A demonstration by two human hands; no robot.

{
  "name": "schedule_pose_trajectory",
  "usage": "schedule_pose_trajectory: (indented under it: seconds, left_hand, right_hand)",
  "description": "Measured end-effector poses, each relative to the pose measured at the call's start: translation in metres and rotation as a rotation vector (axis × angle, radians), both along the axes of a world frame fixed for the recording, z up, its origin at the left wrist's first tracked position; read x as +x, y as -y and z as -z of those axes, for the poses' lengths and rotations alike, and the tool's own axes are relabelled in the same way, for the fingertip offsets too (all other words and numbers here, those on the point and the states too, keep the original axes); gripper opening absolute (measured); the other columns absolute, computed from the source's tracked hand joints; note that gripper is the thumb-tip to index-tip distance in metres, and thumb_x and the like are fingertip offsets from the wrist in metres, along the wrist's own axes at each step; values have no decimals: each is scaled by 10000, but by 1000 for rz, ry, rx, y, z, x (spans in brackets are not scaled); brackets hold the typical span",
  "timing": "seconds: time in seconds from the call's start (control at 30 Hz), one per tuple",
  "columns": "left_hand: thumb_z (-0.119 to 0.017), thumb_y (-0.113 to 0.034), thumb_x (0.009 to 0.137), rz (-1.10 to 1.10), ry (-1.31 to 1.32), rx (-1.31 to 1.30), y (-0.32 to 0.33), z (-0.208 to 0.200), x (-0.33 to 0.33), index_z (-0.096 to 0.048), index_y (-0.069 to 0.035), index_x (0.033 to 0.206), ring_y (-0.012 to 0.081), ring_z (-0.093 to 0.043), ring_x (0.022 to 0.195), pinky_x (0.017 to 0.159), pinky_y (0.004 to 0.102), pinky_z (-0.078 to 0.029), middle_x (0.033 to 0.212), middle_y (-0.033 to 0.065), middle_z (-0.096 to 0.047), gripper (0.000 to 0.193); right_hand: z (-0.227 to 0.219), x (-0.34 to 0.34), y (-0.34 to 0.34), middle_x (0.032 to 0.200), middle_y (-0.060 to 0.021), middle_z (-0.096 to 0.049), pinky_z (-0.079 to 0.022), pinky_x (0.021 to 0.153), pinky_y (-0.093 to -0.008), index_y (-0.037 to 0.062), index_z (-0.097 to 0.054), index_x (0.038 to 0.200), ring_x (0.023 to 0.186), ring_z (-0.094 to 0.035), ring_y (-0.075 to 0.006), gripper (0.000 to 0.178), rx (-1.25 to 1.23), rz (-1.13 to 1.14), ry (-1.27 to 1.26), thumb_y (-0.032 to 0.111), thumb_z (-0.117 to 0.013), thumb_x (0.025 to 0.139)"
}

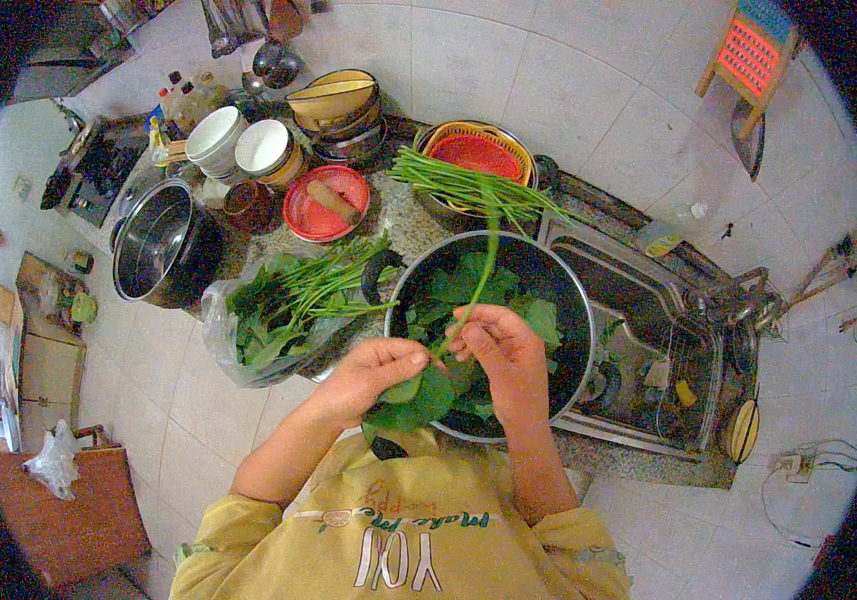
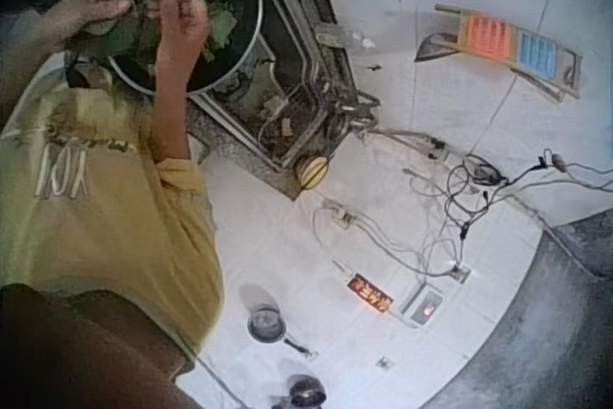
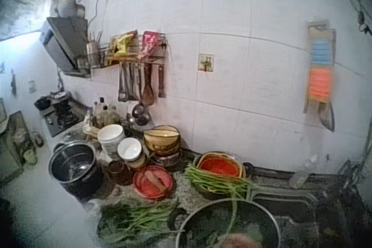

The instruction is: The person stands at a kitchen sink and prepares leafy green vegetables by hand. They repeatedly pick up stems, pull the leaves off, and place the leaves into a metal bowl while discarding the stems into the sink. The process is continuous and repetitive throughout the clip.

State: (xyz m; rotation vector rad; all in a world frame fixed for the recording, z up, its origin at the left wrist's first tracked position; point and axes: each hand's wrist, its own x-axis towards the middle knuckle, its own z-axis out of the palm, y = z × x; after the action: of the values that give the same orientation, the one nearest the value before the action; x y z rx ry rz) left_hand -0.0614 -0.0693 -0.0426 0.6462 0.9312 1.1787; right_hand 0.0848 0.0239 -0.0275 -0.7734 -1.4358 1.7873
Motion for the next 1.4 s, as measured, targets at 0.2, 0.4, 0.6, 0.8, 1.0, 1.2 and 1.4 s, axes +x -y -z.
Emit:
schedule_pose_trajectory:
  seconds: [0.2,0.4,0.6,0.8,1.0,1.2,1.4]
  left_hand:
    - [-553,-228,838,41,123,226,5,-3,0,-426,-7,1208,127,-519,929,811,248,-408,1071,84,-550,449]
    - [-595,-120,770,-86,-309,325,13,-28,9,-468,-44,1194,188,-530,988,865,291,-402,1103,85,-556,449]
    - [-515,-120,827,-119,-770,335,7,-31,11,-562,-27,1053,198,-571,908,788,294,-434,968,128,-605,250]
    - [-468,-237,887,-148,-604,212,9,-18,19,-579,16,949,154,-592,759,675,275,-458,847,117,-623,283]
    - [-408,-344,907,-199,235,-143,0,-17,21,-597,38,884,128,-593,714,654,246,-478,842,88,-626,427]
    - [-381,-384,901,-227,352,-193,-3,-19,21,-554,22,992,197,-615,807,726,322,-505,957,124,-605,451]
    - [-609,-254,790,-189,-632,185,-6,-15,18,-566,6,948,123,-574,791,702,243,-453,902,86,-611,308]
  right_hand:
    - [-2,5,3,738,-99,-600,-489,539,-249,-20,-548,819,581,-578,-146,102,12,185,-44,79,-522,829]
    - [-8,6,0,727,-99,-599,-492,537,-250,9,-506,834,602,-588,-152,114,3,240,-31,112,-467,865]
    - [-6,-6,8,638,-71,-548,-411,452,-205,78,-390,964,516,-520,-107,85,52,320,-69,140,-369,910]
    - [-6,-7,11,542,-16,-469,-290,379,-192,77,-402,960,423,-387,-51,105,364,384,153,168,-369,917]
    - [-15,-6,8,495,-24,-458,-303,377,-201,68,-423,946,400,-392,-66,116,211,277,144,174,-387,913]
    - [-12,-5,6,498,-27,-467,-320,383,-213,65,-421,948,402,-404,-78,122,141,236,122,178,-403,908]
    - [-5,-9,5,516,-32,-478,-345,402,-213,60,-417,943,429,-443,-85,109,147,309,184,162,-413,904]
